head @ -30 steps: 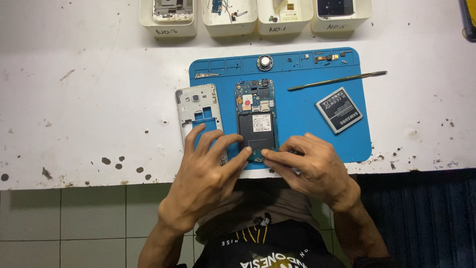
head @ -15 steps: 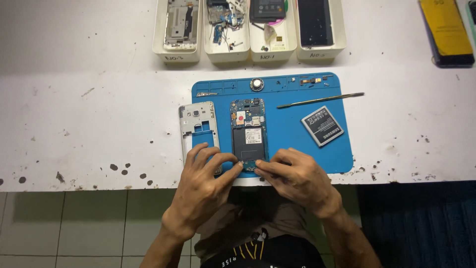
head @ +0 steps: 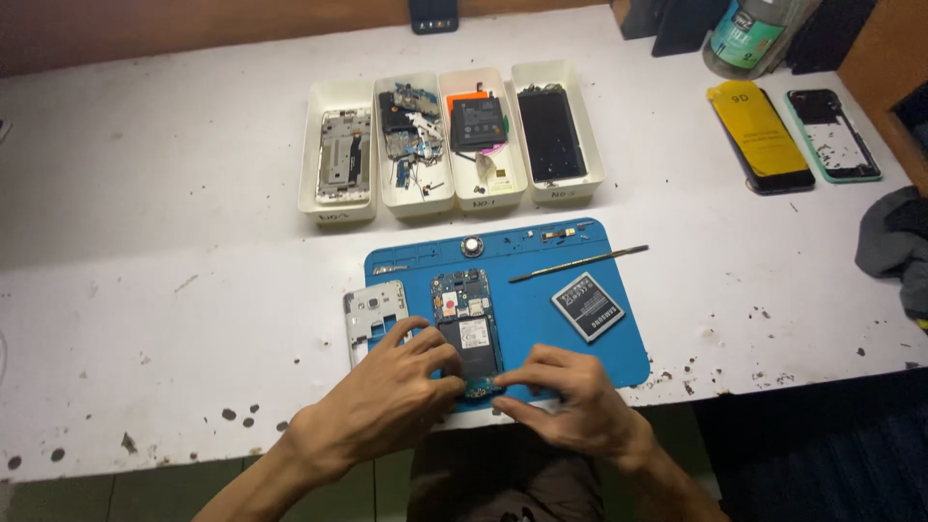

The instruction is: Repairing a smartphone by manipulating internal components with tools

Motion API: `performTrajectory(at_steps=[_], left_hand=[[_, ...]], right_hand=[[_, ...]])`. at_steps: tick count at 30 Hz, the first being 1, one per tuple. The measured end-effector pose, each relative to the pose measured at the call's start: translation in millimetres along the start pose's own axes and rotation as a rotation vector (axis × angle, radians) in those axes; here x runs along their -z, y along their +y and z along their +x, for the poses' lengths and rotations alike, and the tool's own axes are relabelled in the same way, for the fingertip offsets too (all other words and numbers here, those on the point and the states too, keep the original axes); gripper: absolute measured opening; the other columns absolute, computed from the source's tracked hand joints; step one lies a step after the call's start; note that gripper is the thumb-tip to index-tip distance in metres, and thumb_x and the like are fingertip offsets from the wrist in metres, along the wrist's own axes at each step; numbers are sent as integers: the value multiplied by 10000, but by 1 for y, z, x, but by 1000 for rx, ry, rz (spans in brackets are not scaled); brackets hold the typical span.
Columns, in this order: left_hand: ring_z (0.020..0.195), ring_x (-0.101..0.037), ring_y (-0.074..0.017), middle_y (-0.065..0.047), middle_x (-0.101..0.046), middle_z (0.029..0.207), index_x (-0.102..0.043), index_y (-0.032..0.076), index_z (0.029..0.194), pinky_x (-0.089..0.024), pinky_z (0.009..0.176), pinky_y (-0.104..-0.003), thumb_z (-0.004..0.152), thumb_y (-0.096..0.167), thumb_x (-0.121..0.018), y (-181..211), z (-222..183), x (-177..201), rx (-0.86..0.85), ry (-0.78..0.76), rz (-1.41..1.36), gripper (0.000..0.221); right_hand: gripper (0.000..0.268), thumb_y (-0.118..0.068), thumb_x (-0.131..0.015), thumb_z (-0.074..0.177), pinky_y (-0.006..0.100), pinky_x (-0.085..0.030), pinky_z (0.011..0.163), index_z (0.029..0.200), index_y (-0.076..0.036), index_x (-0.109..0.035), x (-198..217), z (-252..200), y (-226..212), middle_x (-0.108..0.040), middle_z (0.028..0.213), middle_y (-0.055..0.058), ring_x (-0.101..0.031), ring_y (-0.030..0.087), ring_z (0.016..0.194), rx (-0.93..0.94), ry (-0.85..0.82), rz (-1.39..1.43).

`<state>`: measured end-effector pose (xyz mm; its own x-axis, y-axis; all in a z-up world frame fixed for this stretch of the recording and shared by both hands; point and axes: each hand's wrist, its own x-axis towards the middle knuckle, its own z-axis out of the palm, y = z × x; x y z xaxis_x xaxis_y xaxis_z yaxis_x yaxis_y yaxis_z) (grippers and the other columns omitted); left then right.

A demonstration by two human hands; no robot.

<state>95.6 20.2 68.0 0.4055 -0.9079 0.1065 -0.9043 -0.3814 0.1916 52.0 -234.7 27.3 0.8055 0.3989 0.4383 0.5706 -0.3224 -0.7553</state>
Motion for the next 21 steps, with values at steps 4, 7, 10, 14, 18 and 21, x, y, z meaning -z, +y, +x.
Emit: performTrajectory(at_steps=[4, 7, 10, 14, 18, 21], left_hand=[[1097, -592, -305, -111, -670, 1162, -689, 140, 1193, -373, 1032, -543, 975, 371, -663, -30, -1, 28, -6, -137, -177, 318], [1018, -695, -248, -98, -730, 1100, -752, 126, 1108, -545, 932, -432, 931, 237, -708, -72, -4, 32, 63, 77, -235, 213], [901, -730, -249, -140, -746, 1043, -704, 60, 1165, -628, 790, -345, 934, 192, -706, -120, -6, 18, 138, 338, -170, 266], [733, -722, -230, -142, -768, 911, -743, 13, 1030, -621, 675, -320, 901, 102, -763, -144, -22, -14, 116, 558, -21, 159], [684, -676, -234, -135, -744, 864, -729, 16, 992, -584, 638, -334, 904, 84, -746, -145, -25, -7, 98, 591, -18, 113], [636, -651, -225, -125, -729, 811, -729, -2, 966, -563, 594, -325, 901, 55, -744, -145, -21, -5, 93, 604, -28, 88]], right_hand=[[141, -199, -799, 834, 220, -421, 412, 929, -97, -779, 71, 36, 23, -642, 655, -15, -483, 76, 511, -67, 96, -58], [164, -169, -752, 955, 272, -391, 452, 850, -51, -709, 131, 119, 61, -615, 640, 30, -477, 103, 494, 43, 115, -529], [261, -270, -692, 1026, 417, -530, 731, 1108, -50, -806, 156, 218, 117, -778, 954, 109, -674, 230, 812, -292, -61, -697], [280, -231, -677, 967, 528, -545, 846, 1141, -38, -781, 141, 292, 174, -715, 1114, 259, -688, 423, 971, -508, -204, -762], [333, -168, -718, 926, 548, -571, 832, 1186, 40, -716, 124, 320, 182, -657, 1193, 303, -679, 488, 999, -720, -325, -857], [276, -105, -651, 898, 537, -567, 860, 1147, -47, -756, 124, 327, 183, -612, 1259, 271, -660, 481, 1068, -807, -294, -810]])
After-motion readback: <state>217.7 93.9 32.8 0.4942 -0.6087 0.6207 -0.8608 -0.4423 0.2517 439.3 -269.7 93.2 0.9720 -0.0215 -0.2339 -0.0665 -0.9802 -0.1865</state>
